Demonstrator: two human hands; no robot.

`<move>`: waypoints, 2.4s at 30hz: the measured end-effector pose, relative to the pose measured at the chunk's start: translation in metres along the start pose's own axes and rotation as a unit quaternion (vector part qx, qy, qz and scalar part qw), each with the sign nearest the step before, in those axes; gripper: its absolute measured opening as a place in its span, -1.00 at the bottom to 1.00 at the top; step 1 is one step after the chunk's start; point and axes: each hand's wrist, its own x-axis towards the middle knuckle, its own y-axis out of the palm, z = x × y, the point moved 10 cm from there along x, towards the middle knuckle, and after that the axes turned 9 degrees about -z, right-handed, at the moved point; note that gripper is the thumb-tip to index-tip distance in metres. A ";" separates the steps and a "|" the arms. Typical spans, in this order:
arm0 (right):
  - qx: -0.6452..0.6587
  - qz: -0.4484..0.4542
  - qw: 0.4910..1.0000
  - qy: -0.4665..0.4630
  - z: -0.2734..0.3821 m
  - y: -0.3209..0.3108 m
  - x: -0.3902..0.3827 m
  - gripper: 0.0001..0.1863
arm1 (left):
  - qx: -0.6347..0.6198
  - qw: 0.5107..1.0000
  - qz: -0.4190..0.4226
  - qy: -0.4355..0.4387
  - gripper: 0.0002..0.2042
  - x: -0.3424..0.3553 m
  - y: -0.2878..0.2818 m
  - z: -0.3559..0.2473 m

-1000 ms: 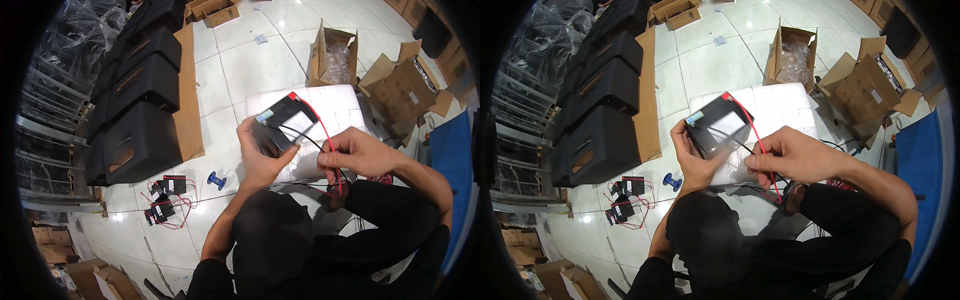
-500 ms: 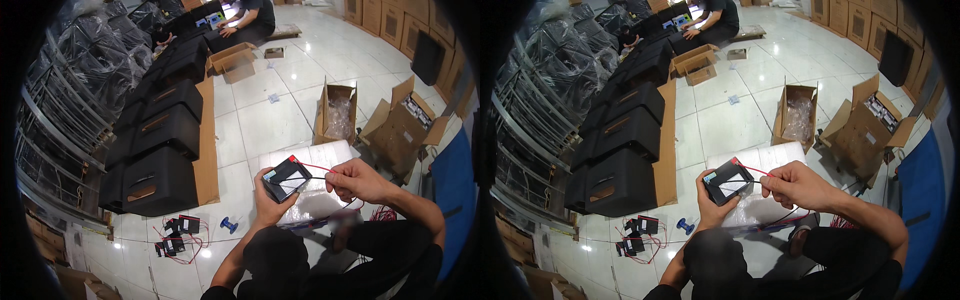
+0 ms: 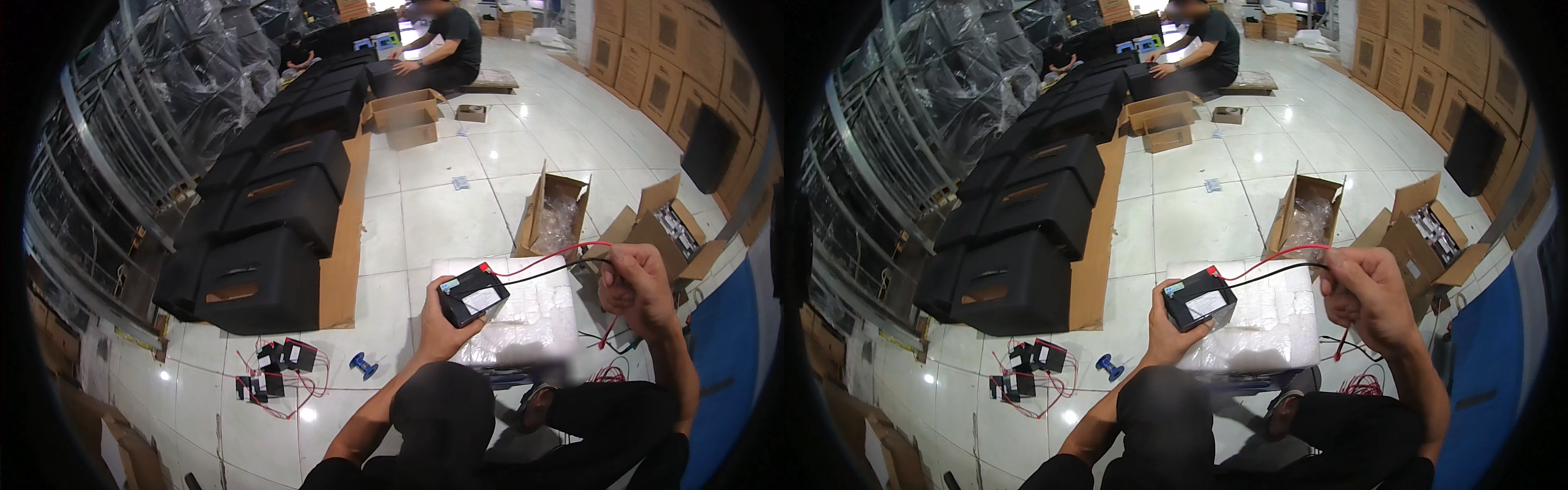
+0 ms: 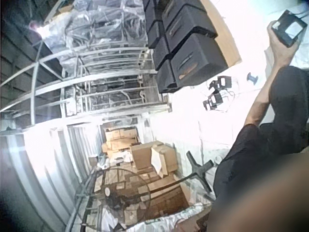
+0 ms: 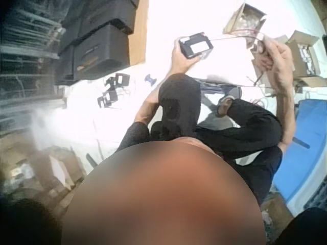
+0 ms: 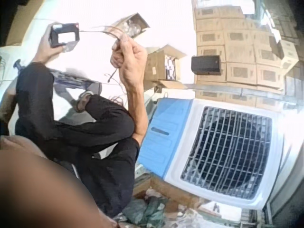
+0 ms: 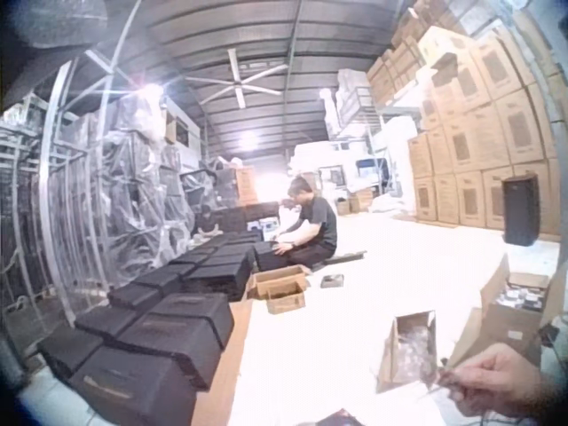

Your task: The person sits on the floor and solders red and black wires to the terminals of small black electronic boxes. They use a soldering iron and solder wire to attach the wires, then place the finished units aside.

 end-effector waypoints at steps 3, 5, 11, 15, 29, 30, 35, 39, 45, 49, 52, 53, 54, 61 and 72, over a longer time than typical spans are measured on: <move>-0.015 -0.040 0.999 -0.013 0.003 -0.006 -0.001 -0.59 | 0.020 1.000 -0.009 0.010 -0.23 0.000 -0.002 0.001; -0.018 -0.046 0.998 -0.036 0.010 -0.004 -0.002 -0.59 | 0.033 0.999 -0.016 0.008 -0.23 0.001 -0.003 0.003; -0.042 -0.062 0.996 -0.048 0.015 -0.005 -0.006 -0.62 | 0.074 0.997 0.002 -0.021 -0.17 -0.002 -0.002 0.011; -0.082 -0.161 0.981 -0.065 0.013 -0.037 -0.010 -0.72 | 0.095 0.995 0.043 -0.001 -0.09 -0.004 -0.004 0.021; -0.215 -0.046 0.972 -0.086 -0.003 -0.057 0.023 -0.70 | -0.030 0.990 -0.129 0.044 -0.16 -0.015 -0.035 0.036; -0.196 0.004 0.978 -0.076 -0.009 -0.040 0.022 -0.72 | -0.063 0.982 -0.176 0.022 -0.16 -0.016 -0.049 0.039; -0.391 0.020 0.919 -0.053 -0.033 0.013 0.013 -0.75 | -0.147 0.934 -0.321 -0.051 -0.19 -0.025 -0.113 0.056; -0.439 0.087 0.894 -0.002 -0.052 0.053 0.004 -0.76 | -0.072 0.926 -0.368 -0.039 -0.21 -0.042 -0.183 0.072; -0.569 0.210 0.795 0.020 -0.090 0.094 -0.007 -0.87 | 0.160 0.916 -0.331 -0.160 -0.23 -0.089 -0.239 0.115; -0.553 0.240 0.796 0.047 -0.106 0.108 -0.001 -0.86 | 0.197 0.913 -0.280 -0.221 -0.23 -0.102 -0.229 0.145; -0.545 0.233 0.805 0.014 -0.107 0.114 0.006 -0.88 | 0.173 0.908 -0.300 -0.235 -0.27 -0.107 -0.224 0.166; -0.536 0.234 0.811 0.016 -0.109 0.113 0.007 -0.86 | 0.200 0.898 -0.309 -0.239 -0.26 -0.108 -0.226 0.172; -0.498 0.226 0.837 -0.001 -0.106 0.114 0.008 -0.85 | 0.213 0.898 -0.308 -0.229 -0.26 -0.106 -0.227 0.176; -0.429 0.121 0.893 0.068 -0.126 0.082 0.033 -0.74 | 0.242 0.890 -0.303 -0.240 -0.23 -0.081 -0.249 0.220; -0.386 0.151 0.898 0.147 -0.159 0.075 0.035 -0.60 | 0.185 0.881 -0.392 -0.189 -0.02 0.010 -0.205 0.330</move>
